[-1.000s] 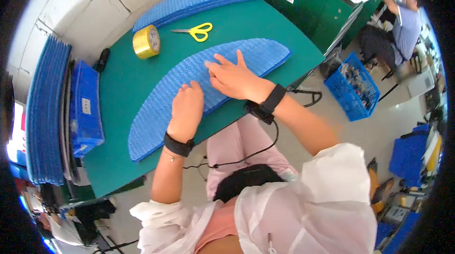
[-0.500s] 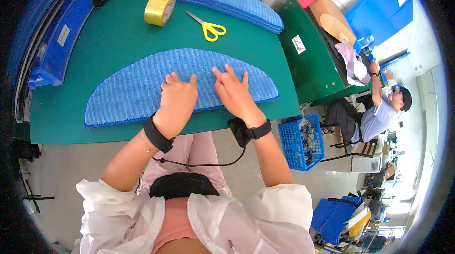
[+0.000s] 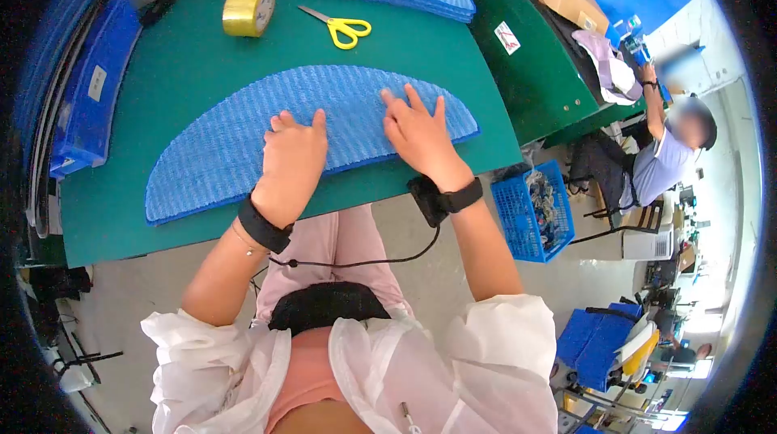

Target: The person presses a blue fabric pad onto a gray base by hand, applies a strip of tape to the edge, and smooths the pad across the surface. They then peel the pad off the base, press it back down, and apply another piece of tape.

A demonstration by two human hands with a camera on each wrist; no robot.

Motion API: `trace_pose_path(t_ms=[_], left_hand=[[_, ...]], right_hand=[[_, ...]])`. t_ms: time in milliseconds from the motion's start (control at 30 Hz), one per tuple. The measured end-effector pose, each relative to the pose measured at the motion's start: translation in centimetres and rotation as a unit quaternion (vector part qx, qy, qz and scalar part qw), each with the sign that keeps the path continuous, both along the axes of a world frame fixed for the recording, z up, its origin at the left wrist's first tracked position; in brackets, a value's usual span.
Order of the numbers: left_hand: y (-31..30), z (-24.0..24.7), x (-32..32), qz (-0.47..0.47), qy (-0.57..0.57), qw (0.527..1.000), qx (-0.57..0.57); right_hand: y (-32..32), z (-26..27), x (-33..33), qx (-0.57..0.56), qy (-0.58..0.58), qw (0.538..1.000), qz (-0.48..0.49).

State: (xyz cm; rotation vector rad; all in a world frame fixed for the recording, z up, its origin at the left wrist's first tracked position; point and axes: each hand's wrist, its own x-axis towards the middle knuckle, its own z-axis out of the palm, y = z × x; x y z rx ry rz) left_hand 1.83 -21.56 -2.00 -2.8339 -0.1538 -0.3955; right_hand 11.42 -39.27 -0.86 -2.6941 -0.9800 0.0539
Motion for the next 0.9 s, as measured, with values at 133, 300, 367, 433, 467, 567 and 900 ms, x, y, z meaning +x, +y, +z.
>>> trace_pose_path(t_ms=[133, 300, 367, 433, 467, 567, 900], left_hand=[[0.3, -0.6, 0.1, -0.015, -0.006, 0.999, 0.027], [0.7, -0.5, 0.1, -0.032, -0.012, 0.999, 0.019], [0.6, -0.3, 0.1, -0.026, -0.008, 0.999, 0.021], [0.4, -0.2, 0.0, -0.027, -0.002, 0.999, 0.024], [0.3, -0.3, 0.1, -0.023, 0.006, 0.999, 0.029], [0.5, -0.8, 0.3, -0.022, 0.006, 0.999, 0.031], [0.5, -0.6, 0.5, -0.034, -0.007, 0.997, 0.066]], right_hand=[[0.4, 0.7, -0.5, 0.001, 0.028, 1.000, -0.008], [-3.2, 0.3, 3.0, 0.184, 0.136, 0.973, 0.017], [-3.8, 0.2, 3.3, 0.155, 0.100, 0.982, -0.029], [-3.8, -1.0, 2.9, 0.095, 0.046, 0.994, -0.026], [-3.5, -1.0, 2.7, 0.032, -0.011, 0.999, -0.021], [-3.4, 0.1, 2.5, 0.008, 0.059, 0.998, -0.038], [-4.6, -1.6, 3.4, 0.040, -0.080, 0.992, -0.087]])
